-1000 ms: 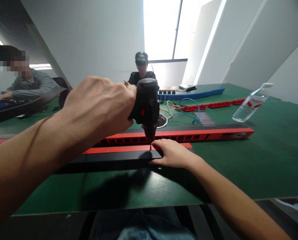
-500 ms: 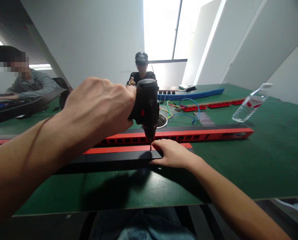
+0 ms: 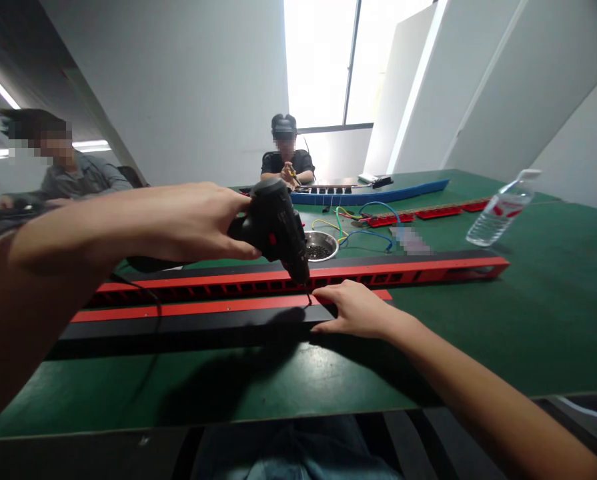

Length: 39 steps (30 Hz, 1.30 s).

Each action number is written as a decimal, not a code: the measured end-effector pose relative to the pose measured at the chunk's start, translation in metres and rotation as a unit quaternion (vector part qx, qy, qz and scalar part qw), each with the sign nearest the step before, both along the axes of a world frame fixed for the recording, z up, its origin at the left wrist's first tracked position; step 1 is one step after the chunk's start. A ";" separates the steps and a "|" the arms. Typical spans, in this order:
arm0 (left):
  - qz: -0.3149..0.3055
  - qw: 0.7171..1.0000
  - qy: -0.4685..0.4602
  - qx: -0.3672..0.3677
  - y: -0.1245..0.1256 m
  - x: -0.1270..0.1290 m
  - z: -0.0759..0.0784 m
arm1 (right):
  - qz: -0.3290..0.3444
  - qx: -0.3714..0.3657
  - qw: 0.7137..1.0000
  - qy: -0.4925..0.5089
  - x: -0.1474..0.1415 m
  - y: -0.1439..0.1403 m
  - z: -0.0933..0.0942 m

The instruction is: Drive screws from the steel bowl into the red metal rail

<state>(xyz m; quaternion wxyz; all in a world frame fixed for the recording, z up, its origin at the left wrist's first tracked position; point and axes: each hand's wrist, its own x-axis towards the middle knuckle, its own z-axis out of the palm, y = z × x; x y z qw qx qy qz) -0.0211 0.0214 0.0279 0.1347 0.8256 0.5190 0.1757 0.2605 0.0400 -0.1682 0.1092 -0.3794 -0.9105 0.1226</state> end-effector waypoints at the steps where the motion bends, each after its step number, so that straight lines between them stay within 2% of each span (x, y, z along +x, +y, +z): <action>1: -0.016 1.000 0.000 -0.011 0.001 -0.004 -0.003 | -0.005 -0.003 1.000 -0.001 0.004 -0.002 0.000; 3: -0.032 0.999 -0.003 -0.043 -0.001 -0.009 -0.011 | -0.017 -0.014 1.000 0.004 0.014 -0.004 0.000; 7: 0.061 0.981 -0.162 -0.085 -0.009 -0.022 -0.035 | -0.040 -0.028 0.999 0.019 0.051 -0.002 -0.006; 9: 0.103 0.969 -0.198 -0.108 -0.012 -0.031 -0.054 | -0.052 -0.035 0.998 0.020 0.077 0.003 -0.010; 10: 0.125 0.960 -0.206 -0.142 -0.013 -0.036 -0.065 | -0.069 -0.035 0.997 0.023 0.092 0.005 -0.011; 12: 0.147 0.927 -0.265 -0.221 -0.014 -0.043 -0.089 | -0.116 -0.047 0.992 0.026 0.122 0.010 -0.012; 14: 0.168 0.881 -0.348 -0.274 -0.014 -0.047 -0.114 | -0.161 -0.070 0.984 0.030 0.148 0.012 -0.010; 17: 0.136 0.822 -0.448 -0.322 -0.012 -0.048 -0.147 | -0.204 -0.109 0.971 0.064 0.164 0.009 -0.001; 19: 0.120 0.775 -0.510 -0.353 -0.010 -0.047 -0.163 | -0.210 -0.120 0.962 0.126 0.155 0.004 0.006; 21: 0.120 0.743 -0.549 -0.364 -0.007 -0.045 -0.175 | -0.196 -0.114 0.952 0.205 0.134 -0.001 0.011; 24: 0.118 0.742 -0.565 -0.342 -0.005 -0.046 -0.184 | -0.185 -0.104 0.930 0.300 0.091 0.002 0.013; 30: 0.135 0.740 -0.578 -0.318 -0.012 -0.050 -0.186 | -0.154 -0.207 0.879 0.402 0.015 0.041 0.010; 34: 0.145 0.742 -0.582 -0.300 -0.014 -0.046 -0.186 | -0.133 -0.189 0.901 0.368 -0.011 0.072 0.011; 37: 0.138 0.729 -0.608 -0.282 -0.013 -0.043 -0.186 | -0.179 -0.147 0.912 0.339 -0.016 0.100 0.010; 39: 0.135 0.717 -0.624 -0.278 -0.013 -0.041 -0.185 | -0.223 -0.095 0.935 0.258 -0.017 0.121 0.009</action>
